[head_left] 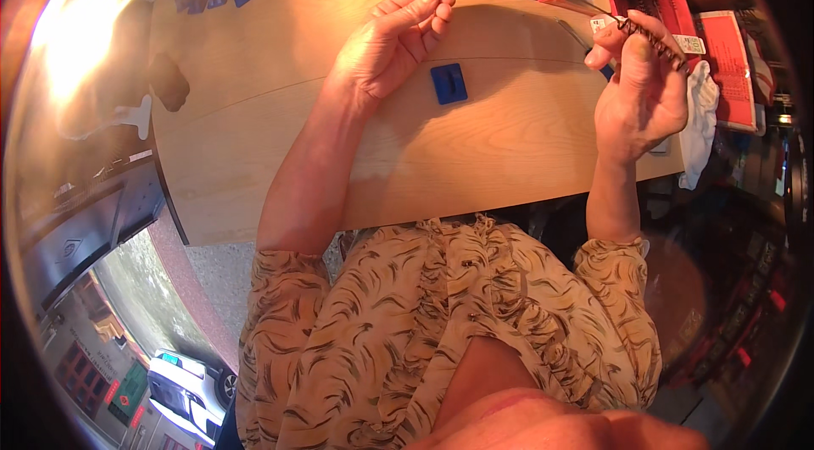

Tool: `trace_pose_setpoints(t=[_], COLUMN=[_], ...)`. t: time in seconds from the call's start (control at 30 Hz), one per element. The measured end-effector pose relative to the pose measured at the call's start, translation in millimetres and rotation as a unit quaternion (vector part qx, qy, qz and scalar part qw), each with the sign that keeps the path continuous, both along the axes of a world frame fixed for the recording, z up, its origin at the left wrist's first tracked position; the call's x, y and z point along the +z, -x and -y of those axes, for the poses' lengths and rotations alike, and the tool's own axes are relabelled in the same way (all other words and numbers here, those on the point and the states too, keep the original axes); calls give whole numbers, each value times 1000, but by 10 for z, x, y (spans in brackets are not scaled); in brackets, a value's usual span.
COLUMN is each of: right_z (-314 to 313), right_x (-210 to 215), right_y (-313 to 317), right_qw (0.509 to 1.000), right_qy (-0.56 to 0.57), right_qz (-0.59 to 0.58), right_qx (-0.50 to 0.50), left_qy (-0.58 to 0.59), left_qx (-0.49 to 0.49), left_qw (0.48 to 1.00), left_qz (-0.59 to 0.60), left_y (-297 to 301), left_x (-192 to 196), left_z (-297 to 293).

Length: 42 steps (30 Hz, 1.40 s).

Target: The person assembles small electronic components by winding a copper coil, applying glue from a bottle, and securing a blue plastic housing with metal screws using a screwdriver.

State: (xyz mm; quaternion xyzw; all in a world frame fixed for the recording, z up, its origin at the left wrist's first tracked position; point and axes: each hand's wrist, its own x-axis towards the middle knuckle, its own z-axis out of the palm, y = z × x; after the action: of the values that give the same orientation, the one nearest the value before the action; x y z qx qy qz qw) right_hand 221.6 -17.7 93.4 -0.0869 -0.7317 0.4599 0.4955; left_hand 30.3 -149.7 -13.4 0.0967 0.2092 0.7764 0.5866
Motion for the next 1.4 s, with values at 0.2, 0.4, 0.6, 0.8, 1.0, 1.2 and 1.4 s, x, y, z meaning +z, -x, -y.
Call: trace_pose_setpoints(t=[0.2, 0.4, 0.6, 0.8, 1.0, 1.2, 1.4], right_z=[97, 94, 94, 85, 66, 59, 54], right_x=[-2, -13, -30, -38, -58, -66, -41], right_y=[198, 302, 324, 326, 329, 330, 328], right_qw=[997, 998, 997, 997, 996, 996, 995], right_qy=[60, 49, 52, 47, 51, 54, 50], right_qz=[29, 34, 55, 65, 71, 74, 79], right_qx=[39, 25, 22, 13, 15, 18, 19], left_qy=[-13, -7, 9, 3, 5, 7, 20], left_qx=[-11, -13, -2, -1, -3, -4, 0], left_qw=[1000, 1000, 999, 1000, 1000, 999, 998], left_qz=[14, -9, -33, -22, -24, -32, -61], left_y=[-31, -38, -52, -53, -46, -49, -49], left_x=[58, 68, 58, 60, 48, 58, 81], left_z=[-12, -1, 5, -7, 6, 5, -1])
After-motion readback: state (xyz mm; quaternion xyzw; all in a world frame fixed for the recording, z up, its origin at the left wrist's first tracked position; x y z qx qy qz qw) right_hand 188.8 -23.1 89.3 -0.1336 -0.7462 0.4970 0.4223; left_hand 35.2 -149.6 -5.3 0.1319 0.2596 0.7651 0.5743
